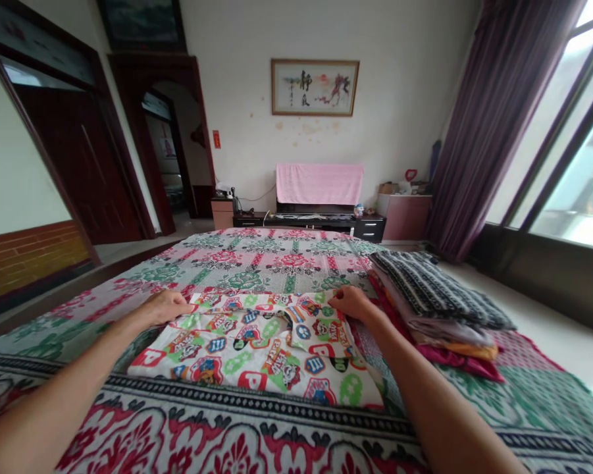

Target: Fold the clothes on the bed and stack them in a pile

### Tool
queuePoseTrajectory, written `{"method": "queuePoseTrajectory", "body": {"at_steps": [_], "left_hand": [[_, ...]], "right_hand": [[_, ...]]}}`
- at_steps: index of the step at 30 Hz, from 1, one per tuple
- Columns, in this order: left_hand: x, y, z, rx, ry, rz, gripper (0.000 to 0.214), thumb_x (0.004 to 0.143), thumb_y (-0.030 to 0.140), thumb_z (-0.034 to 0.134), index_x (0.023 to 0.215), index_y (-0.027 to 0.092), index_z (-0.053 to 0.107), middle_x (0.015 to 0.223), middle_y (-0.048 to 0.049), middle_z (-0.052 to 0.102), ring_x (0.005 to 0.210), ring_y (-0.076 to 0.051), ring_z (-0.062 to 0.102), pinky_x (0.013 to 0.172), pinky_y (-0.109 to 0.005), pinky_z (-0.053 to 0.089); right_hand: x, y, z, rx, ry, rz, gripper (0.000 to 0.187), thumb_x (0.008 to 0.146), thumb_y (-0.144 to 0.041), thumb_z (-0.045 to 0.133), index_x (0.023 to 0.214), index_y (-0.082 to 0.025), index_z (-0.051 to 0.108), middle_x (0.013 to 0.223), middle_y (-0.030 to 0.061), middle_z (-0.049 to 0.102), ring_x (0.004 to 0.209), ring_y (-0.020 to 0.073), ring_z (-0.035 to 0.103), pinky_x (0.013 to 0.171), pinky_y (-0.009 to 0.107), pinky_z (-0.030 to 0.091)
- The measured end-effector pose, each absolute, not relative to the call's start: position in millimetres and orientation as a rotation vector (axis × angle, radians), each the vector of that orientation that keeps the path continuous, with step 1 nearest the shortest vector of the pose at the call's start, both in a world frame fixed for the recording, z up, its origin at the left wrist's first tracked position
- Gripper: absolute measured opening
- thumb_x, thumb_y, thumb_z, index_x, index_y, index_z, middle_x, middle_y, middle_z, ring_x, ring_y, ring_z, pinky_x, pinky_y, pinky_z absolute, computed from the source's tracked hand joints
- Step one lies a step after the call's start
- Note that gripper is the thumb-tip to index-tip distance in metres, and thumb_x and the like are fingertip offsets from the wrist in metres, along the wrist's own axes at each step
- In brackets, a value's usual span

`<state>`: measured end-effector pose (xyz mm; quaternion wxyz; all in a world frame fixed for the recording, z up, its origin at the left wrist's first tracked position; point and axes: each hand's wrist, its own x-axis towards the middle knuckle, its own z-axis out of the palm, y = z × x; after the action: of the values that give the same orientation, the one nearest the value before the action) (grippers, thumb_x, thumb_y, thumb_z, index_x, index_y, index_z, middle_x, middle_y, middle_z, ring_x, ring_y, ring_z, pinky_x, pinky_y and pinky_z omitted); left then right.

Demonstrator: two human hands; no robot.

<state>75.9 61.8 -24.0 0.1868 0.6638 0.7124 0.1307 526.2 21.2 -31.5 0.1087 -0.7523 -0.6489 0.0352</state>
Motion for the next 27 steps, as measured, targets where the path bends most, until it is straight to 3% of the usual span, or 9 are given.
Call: {"method": "queuePoseTrajectory", "body": {"at_steps": [6, 12, 15, 21, 27], "left_hand": [[61, 24, -11, 1.643, 1.98, 0.222, 0.044, 0.059, 0.062, 0.057, 0.06, 0.019, 0.049, 0.042, 0.0055, 0.037, 0.036, -0.007, 0.026, 0.042, -0.022, 0.018], [54, 9, -16, 1.785, 1.923, 0.238, 0.047, 0.056, 0.066, 0.057, 0.052, 0.02, 0.045, 0.042, 0.0054, 0.031, 0.041, -0.009, 0.026, 0.044, -0.024, 0.017], [58, 11, -23, 1.915, 1.983, 0.262, 0.045, 0.055, 0.062, 0.058, 0.046, 0.02, 0.044, 0.042, 0.0042, 0.031, 0.044, -0.01, 0.03, 0.045, -0.025, 0.017], [65, 18, -32, 1.885, 1.989, 0.339, 0.043, 0.052, 0.054, 0.062, 0.041, 0.021, 0.036, 0.037, 0.0054, 0.025, 0.04, -0.009, 0.025, 0.044, -0.025, 0.014], [64, 21, -31, 1.824, 1.941, 0.378, 0.036, 0.053, 0.047, 0.062, 0.043, 0.02, 0.039, 0.037, 0.0056, 0.028, 0.04, -0.009, 0.027, 0.042, -0.024, 0.016]], "right_hand": [[515, 15, -25, -2.27, -1.795, 0.056, 0.025, 0.075, -0.037, 0.059, 0.082, -0.015, 0.069, 0.075, 0.0063, 0.067, 0.071, 0.0161, 0.061, 0.059, 0.021, 0.04], [448, 18, -3, -2.162, -1.826, -0.104, 0.04, 0.075, -0.016, 0.055, 0.114, -0.018, 0.061, 0.113, 0.0116, 0.061, 0.097, 0.0197, 0.06, 0.077, 0.025, 0.044], [388, 21, -5, -1.896, -2.012, 0.026, 0.039, 0.078, -0.014, 0.05, 0.113, -0.019, 0.064, 0.116, 0.0107, 0.06, 0.1, 0.0194, 0.06, 0.085, 0.026, 0.044], [280, 29, -15, -1.508, -2.25, 0.223, 0.038, 0.076, -0.011, 0.048, 0.106, -0.022, 0.068, 0.111, 0.0077, 0.064, 0.097, 0.0192, 0.062, 0.083, 0.027, 0.047], [235, 59, -21, -1.548, -2.293, 0.367, 0.044, 0.069, -0.01, 0.055, 0.112, -0.017, 0.064, 0.115, 0.0124, 0.064, 0.106, 0.0233, 0.06, 0.089, 0.029, 0.047]]}}
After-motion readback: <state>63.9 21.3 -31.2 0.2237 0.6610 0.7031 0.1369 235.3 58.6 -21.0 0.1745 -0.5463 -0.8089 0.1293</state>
